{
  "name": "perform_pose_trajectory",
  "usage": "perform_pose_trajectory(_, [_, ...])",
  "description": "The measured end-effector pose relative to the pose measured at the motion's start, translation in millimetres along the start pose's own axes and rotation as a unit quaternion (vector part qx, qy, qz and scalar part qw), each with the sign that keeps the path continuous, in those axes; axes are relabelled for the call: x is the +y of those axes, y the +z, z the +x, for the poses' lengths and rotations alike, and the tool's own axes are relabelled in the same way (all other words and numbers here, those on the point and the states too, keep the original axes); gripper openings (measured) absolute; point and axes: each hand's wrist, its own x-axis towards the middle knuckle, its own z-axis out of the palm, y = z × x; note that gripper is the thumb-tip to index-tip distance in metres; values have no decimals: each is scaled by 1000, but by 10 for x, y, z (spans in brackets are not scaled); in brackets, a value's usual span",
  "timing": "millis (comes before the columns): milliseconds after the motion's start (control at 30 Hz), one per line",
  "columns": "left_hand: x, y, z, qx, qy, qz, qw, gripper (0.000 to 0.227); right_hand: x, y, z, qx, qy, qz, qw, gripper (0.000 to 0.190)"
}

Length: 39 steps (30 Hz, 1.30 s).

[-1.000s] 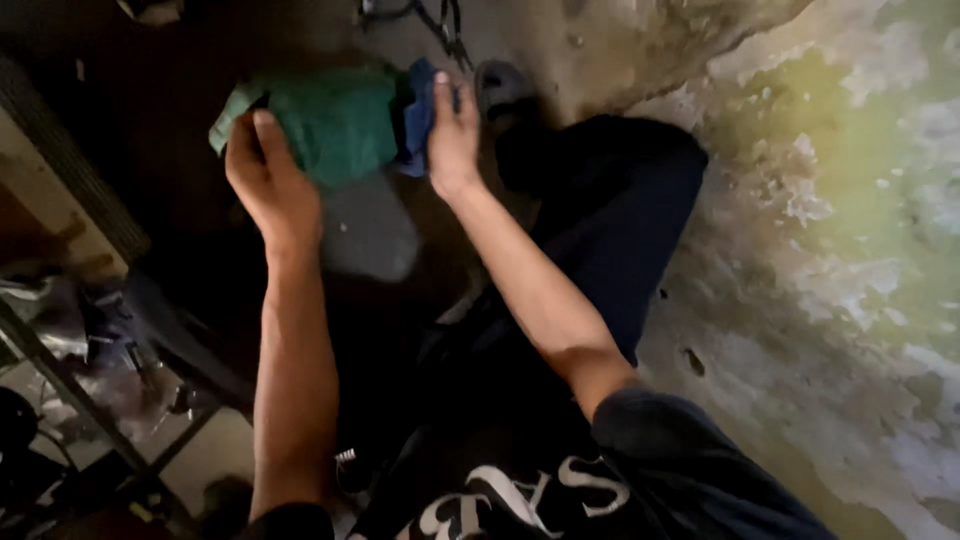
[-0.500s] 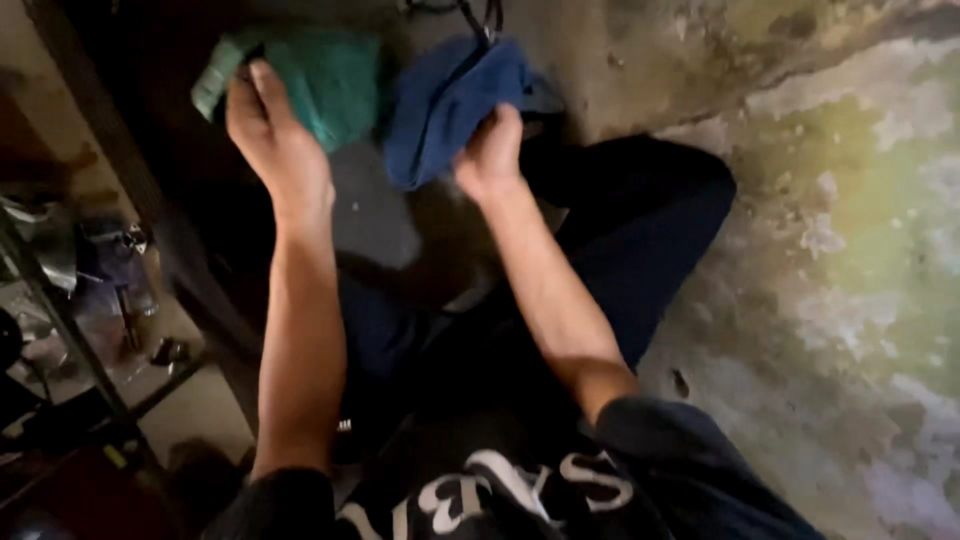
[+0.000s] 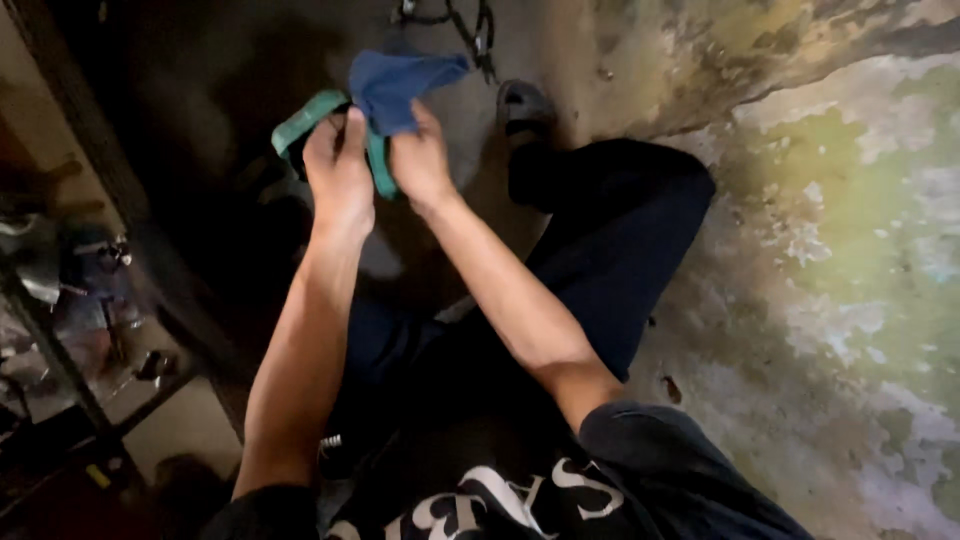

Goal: The person wipes a green case with a cloth, opens it to reveal pliers, and then closes it to continue wiping the exterior.

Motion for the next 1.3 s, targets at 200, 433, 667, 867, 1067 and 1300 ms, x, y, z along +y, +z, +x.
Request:
perform_pose_trajectory(200, [-160, -65, 27, -25, -66, 13, 997, 22, -308, -175, 81, -59, 57, 143, 986, 27])
perform_pose_trajectory(433, [167, 95, 67, -16, -281, -208, 937, 46, -554, -325, -54, -37, -238, -153, 958, 32])
perform_pose_trajectory(667, [175, 4, 113, -43, -228, -363, 902, 52, -808, -472, -272, -59, -233, -206, 949, 44])
perform_pose_trajectory(867, [156, -37, 187, -32, -192, -298, 935, 54, -856, -615, -443, -89, -270, -278, 917, 47])
perform_pose_trajectory(1067, [155, -128, 257, -7, -87, -230, 969, 25, -97, -848, -415, -65, -196, -280, 938, 31])
perform_pose_trajectory(1300, [-209, 55, 131, -15, -53, -293, 955, 27, -187, -388, -446, 92, 207, 378, 898, 43])
